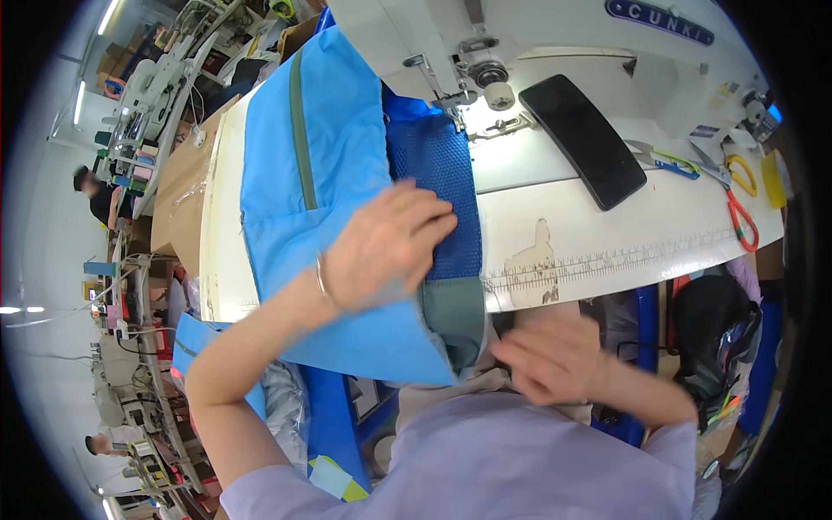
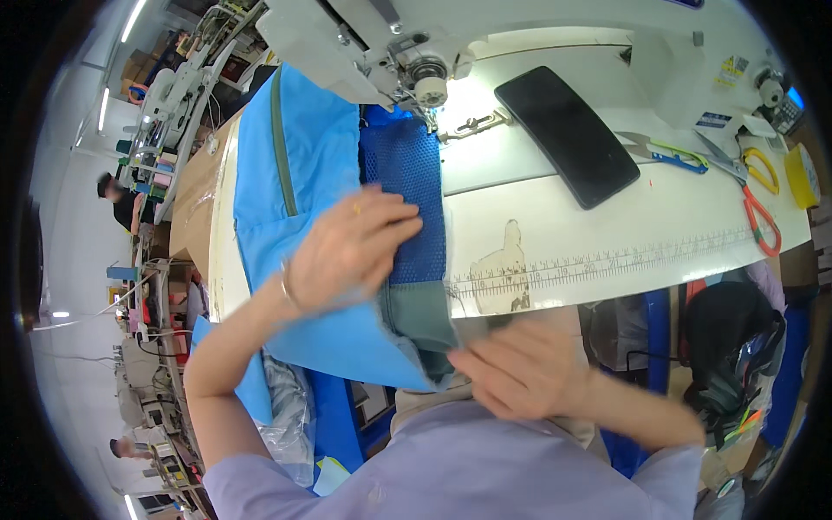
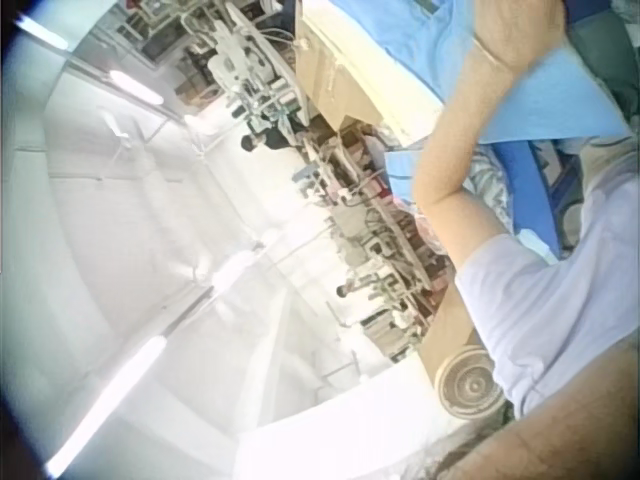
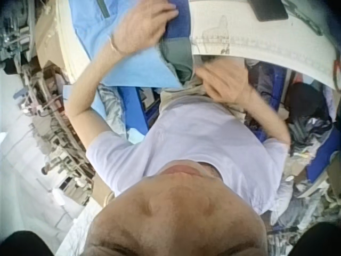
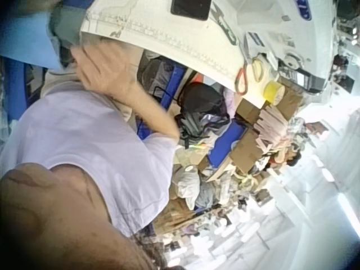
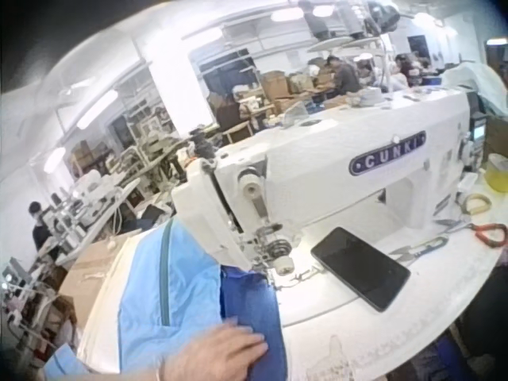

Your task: The person sews a blue fabric bag using a sewing machine, aligning a dark blue strap along the edge and stitching it in place. They repeatedly adjust the fabric and strap, guide the material through the machine, and reposition the bag to continue sewing different sections.

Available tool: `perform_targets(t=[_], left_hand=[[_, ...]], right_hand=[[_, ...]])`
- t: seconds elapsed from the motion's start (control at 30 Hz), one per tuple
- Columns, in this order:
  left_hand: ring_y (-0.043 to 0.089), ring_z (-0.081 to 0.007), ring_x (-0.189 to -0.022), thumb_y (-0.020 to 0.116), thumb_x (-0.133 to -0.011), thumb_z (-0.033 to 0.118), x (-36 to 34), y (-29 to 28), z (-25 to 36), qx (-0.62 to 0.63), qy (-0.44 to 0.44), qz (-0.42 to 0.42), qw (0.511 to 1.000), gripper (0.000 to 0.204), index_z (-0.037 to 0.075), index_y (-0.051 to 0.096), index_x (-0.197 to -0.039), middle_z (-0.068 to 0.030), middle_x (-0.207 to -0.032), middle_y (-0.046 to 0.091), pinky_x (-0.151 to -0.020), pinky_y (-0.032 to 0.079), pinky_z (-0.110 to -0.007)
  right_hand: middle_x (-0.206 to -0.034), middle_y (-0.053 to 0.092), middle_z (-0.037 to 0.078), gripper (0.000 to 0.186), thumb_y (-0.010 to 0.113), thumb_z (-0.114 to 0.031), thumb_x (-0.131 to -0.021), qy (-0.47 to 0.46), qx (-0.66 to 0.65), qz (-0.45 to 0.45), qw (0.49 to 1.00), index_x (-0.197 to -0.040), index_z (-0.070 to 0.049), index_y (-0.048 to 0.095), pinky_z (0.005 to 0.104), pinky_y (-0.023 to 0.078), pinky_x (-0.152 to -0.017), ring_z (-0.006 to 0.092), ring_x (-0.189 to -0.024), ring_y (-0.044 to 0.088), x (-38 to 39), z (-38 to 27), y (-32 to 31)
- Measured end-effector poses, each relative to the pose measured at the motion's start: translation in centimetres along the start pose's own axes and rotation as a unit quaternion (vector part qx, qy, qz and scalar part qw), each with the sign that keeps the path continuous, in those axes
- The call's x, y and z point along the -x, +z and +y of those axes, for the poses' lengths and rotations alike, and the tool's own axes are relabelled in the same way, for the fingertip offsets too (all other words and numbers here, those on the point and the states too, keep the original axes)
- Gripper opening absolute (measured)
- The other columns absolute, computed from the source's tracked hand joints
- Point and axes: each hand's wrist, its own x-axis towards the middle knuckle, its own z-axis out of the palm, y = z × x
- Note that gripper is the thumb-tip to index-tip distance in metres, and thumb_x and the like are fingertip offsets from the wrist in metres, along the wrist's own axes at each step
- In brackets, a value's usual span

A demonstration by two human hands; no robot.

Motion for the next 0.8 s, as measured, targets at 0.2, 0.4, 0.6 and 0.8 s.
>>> perform_targets(t=[0.2,0.4,0.6,0.8], left_hand=[[0.070,-0.0320,-0.100,0.066,-0.073,-0.003,0.6,0.1,0.7,0.028,-0.056,0.026,0.998,0.043,0.005,0.074,-0.114,-0.0097,-0.125,0.069,-0.086,0.057,-0.044],[0.069,-0.0274,-0.091,0.062,-0.073,-0.007,-4.5,-0.7,-0.6,0.020,0.027,-0.036,0.999,0.037,0.009,0.070,-0.106,-0.0037,-0.115,0.068,-0.075,0.057,-0.036],[0.064,-0.0285,-0.081,0.060,-0.071,-0.008,-6.2,-0.9,-0.5,0.027,0.011,-0.083,0.996,0.023,0.009,0.059,-0.086,-0.0051,-0.095,0.061,-0.068,0.053,-0.042],[0.059,-0.0284,-0.074,0.065,-0.069,-0.001,-5.9,-0.8,-0.4,0.018,0.072,-0.128,0.989,0.018,0.010,0.059,-0.082,-0.0063,-0.084,0.056,-0.063,0.049,-0.041]], right_hand=[[-0.083,0.072,0.014,0.045,0.079,-0.037,-0.090,0.361,-0.307,0.081,0.877,-0.104,0.005,0.072,0.0362,0.054,-0.065,0.0237,-0.069,0.067,1.2,-1.8,8.3],[-0.049,0.054,0.015,0.059,0.070,-0.041,-0.099,0.415,-0.478,-0.024,0.774,-0.064,0.007,0.061,0.0411,0.040,-0.046,0.0192,-0.043,0.048,0.6,-6.1,9.5],[-0.045,0.049,0.021,0.066,0.070,-0.038,-0.098,0.361,-0.439,-0.017,0.823,-0.051,0.006,0.053,0.0439,0.040,-0.046,0.0371,-0.038,0.048,-1.0,-7.0,6.4],[-0.045,0.048,0.021,0.068,0.067,-0.039,-0.099,0.333,-0.411,-0.006,0.849,-0.048,0.003,0.051,0.0469,0.043,-0.049,0.0373,-0.039,0.050,-1.3,-7.0,6.1]])
